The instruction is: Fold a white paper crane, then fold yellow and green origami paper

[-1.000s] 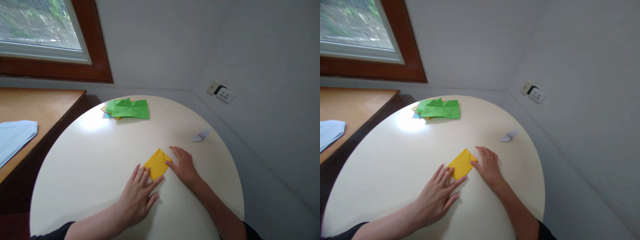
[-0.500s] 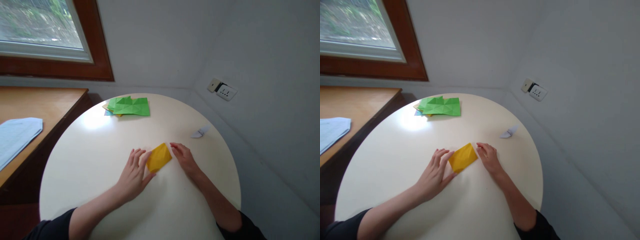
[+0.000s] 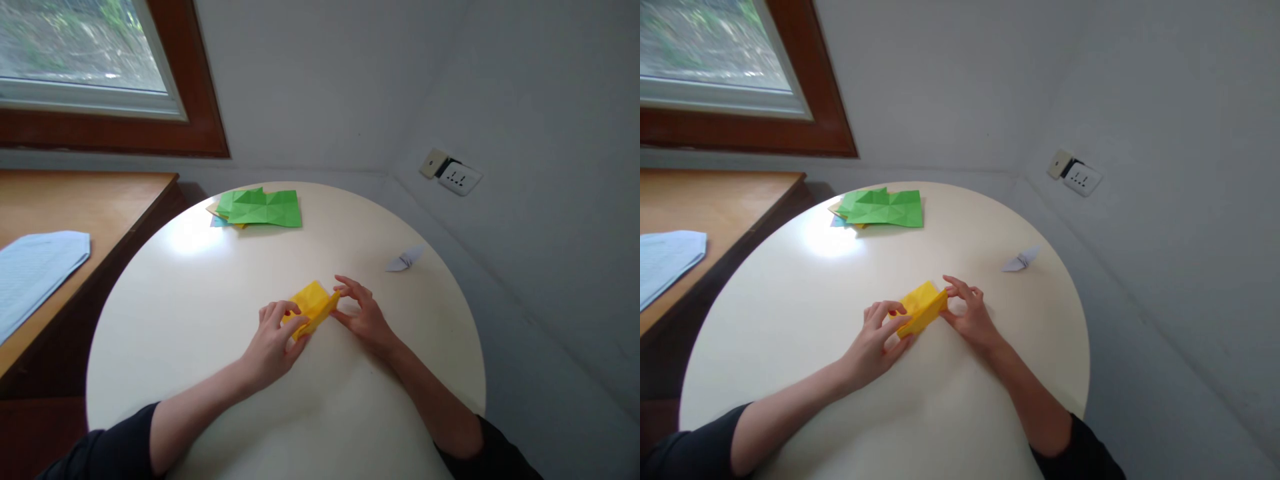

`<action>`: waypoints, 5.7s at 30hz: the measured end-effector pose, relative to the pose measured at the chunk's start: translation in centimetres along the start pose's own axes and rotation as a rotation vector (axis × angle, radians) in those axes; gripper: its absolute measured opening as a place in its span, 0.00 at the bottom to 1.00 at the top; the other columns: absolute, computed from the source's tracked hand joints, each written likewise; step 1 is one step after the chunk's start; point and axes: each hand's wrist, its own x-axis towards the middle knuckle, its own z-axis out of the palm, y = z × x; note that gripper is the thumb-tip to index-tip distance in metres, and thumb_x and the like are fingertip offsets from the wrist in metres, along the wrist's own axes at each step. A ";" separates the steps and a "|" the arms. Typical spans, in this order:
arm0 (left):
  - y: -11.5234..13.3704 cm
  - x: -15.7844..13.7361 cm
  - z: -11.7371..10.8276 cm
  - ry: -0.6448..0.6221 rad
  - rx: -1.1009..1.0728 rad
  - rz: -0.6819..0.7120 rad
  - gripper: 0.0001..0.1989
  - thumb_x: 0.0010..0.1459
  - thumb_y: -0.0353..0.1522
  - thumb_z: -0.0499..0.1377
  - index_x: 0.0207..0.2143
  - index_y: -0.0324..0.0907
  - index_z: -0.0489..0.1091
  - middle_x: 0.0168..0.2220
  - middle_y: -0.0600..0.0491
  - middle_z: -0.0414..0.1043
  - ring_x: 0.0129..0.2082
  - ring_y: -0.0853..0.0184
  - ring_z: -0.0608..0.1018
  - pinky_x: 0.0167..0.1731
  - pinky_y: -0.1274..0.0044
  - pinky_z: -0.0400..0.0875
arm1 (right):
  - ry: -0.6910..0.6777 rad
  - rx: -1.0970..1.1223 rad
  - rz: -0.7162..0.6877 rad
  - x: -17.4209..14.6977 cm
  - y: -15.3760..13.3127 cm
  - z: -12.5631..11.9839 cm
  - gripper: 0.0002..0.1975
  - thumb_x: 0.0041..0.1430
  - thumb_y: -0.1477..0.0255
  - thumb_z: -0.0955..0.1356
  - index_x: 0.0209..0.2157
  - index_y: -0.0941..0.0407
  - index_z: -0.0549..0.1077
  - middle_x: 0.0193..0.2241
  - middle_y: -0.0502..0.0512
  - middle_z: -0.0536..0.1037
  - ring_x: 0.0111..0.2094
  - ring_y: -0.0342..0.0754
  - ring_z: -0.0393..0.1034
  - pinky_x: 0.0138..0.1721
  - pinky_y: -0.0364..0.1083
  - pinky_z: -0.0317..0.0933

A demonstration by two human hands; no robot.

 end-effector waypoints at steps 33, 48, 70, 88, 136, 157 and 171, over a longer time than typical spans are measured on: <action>-0.4 -0.9 0.0 -0.348 0.294 0.034 0.21 0.60 0.33 0.49 0.52 0.30 0.64 0.54 0.39 0.65 0.53 0.55 0.68 0.54 0.63 0.60 | -0.421 -0.541 -0.359 -0.6 -0.5 0.9 0.24 0.57 0.77 0.58 0.56 0.55 0.62 0.56 0.59 0.65 0.57 0.51 0.58 0.57 0.58 0.53; -0.3 -0.8 -0.5 -0.401 0.315 0.053 0.21 0.61 0.32 0.46 0.53 0.29 0.62 0.55 0.39 0.64 0.54 0.55 0.67 0.54 0.65 0.59 | -0.221 -0.293 -0.367 0.2 -0.9 1.4 0.09 0.61 0.74 0.61 0.35 0.55 0.72 0.39 0.56 0.77 0.41 0.48 0.70 0.44 0.50 0.62; -0.1 -0.5 -0.8 -0.467 0.280 -0.009 0.24 0.59 0.29 0.46 0.56 0.28 0.57 0.53 0.38 0.64 0.54 0.54 0.65 0.57 0.62 0.54 | -0.179 -0.435 -0.105 2.4 -0.7 3.5 0.11 0.60 0.73 0.59 0.23 0.55 0.62 0.25 0.53 0.68 0.30 0.48 0.61 0.34 0.46 0.55; -0.1 -0.3 -0.6 -0.490 0.249 -0.054 0.25 0.56 0.28 0.47 0.57 0.28 0.56 0.49 0.40 0.65 0.53 0.53 0.64 0.56 0.60 0.52 | -0.161 -0.513 -0.122 2.5 -0.4 3.8 0.10 0.60 0.73 0.59 0.25 0.55 0.63 0.25 0.53 0.70 0.29 0.48 0.62 0.33 0.45 0.54; 0.1 0.2 -0.8 -0.515 0.260 -0.070 0.24 0.56 0.27 0.48 0.56 0.30 0.57 0.47 0.40 0.66 0.51 0.54 0.65 0.54 0.60 0.55 | -0.162 -0.623 -0.104 2.5 -0.6 4.1 0.09 0.60 0.73 0.59 0.26 0.55 0.64 0.26 0.54 0.71 0.29 0.49 0.62 0.32 0.46 0.52; 0.7 -0.2 0.1 -0.502 0.344 -0.112 0.23 0.58 0.27 0.45 0.56 0.30 0.58 0.50 0.38 0.63 0.50 0.53 0.64 0.49 0.61 0.56 | -0.168 -0.620 -0.090 2.5 -0.7 4.1 0.07 0.59 0.74 0.60 0.26 0.55 0.63 0.26 0.54 0.71 0.29 0.49 0.63 0.31 0.45 0.52; 1.3 0.0 0.6 -0.481 0.366 -0.100 0.23 0.58 0.27 0.46 0.56 0.32 0.57 0.47 0.40 0.65 0.47 0.55 0.66 0.46 0.62 0.57 | -0.131 -0.557 -0.046 2.4 -0.7 4.2 0.01 0.57 0.74 0.61 0.31 0.56 0.64 0.30 0.55 0.74 0.31 0.50 0.66 0.33 0.46 0.55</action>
